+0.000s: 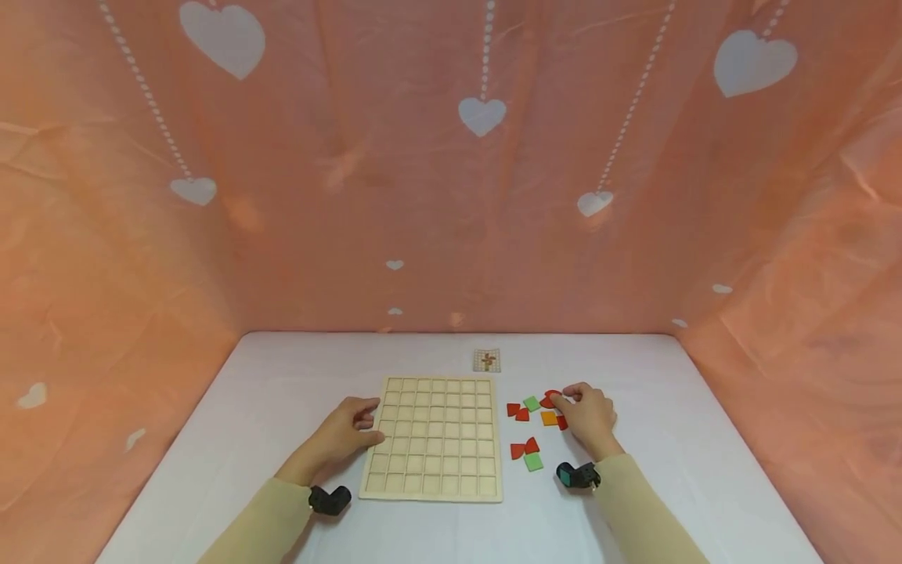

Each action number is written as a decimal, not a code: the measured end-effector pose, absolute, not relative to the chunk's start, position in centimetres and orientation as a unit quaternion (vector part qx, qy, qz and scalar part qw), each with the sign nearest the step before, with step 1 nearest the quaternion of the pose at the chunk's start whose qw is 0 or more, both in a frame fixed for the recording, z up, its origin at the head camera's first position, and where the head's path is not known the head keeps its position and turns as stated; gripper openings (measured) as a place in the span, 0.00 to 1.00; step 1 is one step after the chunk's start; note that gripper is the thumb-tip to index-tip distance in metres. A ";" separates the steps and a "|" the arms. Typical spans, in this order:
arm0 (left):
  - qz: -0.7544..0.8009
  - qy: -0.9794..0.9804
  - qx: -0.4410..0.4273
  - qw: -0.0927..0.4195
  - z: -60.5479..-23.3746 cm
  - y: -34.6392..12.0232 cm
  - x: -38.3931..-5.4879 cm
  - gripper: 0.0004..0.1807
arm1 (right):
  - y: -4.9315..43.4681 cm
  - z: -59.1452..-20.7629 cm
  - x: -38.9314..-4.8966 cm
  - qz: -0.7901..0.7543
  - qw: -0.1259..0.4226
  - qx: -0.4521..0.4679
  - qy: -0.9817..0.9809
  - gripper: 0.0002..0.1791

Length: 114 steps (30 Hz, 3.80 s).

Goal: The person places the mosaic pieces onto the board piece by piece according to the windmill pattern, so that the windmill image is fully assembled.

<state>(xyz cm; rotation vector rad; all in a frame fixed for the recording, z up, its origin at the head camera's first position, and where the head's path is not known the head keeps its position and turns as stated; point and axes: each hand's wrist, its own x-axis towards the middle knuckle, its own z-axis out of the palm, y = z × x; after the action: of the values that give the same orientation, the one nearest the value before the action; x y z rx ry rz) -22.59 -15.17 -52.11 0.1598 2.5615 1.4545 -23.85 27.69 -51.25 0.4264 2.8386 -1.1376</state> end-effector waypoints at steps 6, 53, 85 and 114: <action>0.484 0.869 0.050 0.090 -51.8 -14.8 -22.6 0.36 | 27.4 -51.0 -24.1 -0.375 0.026 0.145 0.916 0.28; 0.256 0.954 0.116 0.103 -50.7 -14.9 -21.1 0.36 | 19.0 -49.3 -25.0 -0.543 0.064 0.009 0.837 0.10; 0.267 0.940 0.146 0.152 -51.5 -15.9 -22.3 0.40 | 13.0 -50.5 -25.5 -0.501 0.030 -0.026 0.864 0.04; 0.285 0.937 0.129 0.152 -51.6 -16.3 -22.2 0.41 | 10.8 -51.7 -26.8 -0.453 0.026 -0.070 0.888 0.03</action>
<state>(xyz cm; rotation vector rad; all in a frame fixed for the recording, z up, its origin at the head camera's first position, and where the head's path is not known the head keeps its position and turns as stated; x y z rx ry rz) -22.23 -16.25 -51.64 0.3695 2.6899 0.8190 -26.75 10.75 -51.68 -0.2175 2.7460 -1.4013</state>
